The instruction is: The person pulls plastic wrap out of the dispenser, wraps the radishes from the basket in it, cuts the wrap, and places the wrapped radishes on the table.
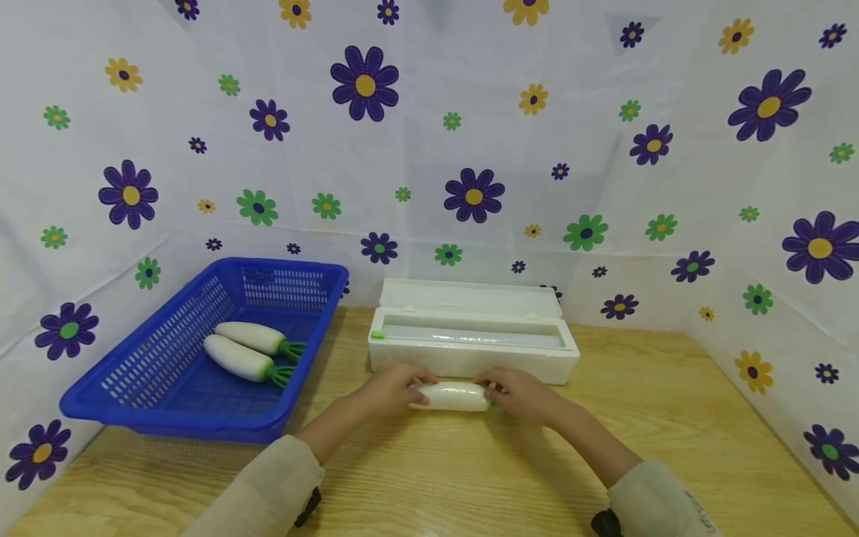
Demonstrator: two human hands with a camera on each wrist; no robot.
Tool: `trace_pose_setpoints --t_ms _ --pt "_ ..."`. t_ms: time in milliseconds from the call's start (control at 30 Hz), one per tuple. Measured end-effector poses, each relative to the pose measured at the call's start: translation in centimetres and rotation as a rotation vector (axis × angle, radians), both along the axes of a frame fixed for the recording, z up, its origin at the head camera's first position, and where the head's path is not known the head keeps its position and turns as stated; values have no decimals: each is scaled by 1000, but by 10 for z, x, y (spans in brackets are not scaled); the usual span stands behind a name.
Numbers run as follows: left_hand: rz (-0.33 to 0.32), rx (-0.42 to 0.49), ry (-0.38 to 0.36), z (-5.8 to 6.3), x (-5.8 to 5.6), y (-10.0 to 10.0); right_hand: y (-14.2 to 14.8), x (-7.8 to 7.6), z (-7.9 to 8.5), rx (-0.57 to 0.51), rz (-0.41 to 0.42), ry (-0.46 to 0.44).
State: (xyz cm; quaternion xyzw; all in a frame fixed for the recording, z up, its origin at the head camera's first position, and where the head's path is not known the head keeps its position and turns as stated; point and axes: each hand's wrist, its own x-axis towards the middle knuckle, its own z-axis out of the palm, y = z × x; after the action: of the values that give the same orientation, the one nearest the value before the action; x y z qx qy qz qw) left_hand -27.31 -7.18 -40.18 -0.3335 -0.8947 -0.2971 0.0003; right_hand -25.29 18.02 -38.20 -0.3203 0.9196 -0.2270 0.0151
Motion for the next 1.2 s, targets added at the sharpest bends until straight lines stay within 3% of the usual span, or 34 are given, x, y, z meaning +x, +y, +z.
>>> trace_pose_setpoints --t_ms 200,633,733,867,933,1100,1200 --pt "-9 15 -90 2 -1 0 4 2 4 -25 10 -56" --pt "-28 21 -92 -4 -5 2 5 2 -1 -39 -12 -25" --pt "-36 -3 -65 -4 -5 3 4 4 -4 -42 -27 86" --pt "-43 -41 20 -4 -5 3 0 7 -7 -6 -32 336" --pt "-45 -59 58 -5 -6 4 -4 8 -7 23 -15 411" --pt "-55 -70 43 -5 -7 4 -10 8 -8 75 14 405" --pt "-47 -45 -53 0 -4 2 -12 7 -9 56 9 379"
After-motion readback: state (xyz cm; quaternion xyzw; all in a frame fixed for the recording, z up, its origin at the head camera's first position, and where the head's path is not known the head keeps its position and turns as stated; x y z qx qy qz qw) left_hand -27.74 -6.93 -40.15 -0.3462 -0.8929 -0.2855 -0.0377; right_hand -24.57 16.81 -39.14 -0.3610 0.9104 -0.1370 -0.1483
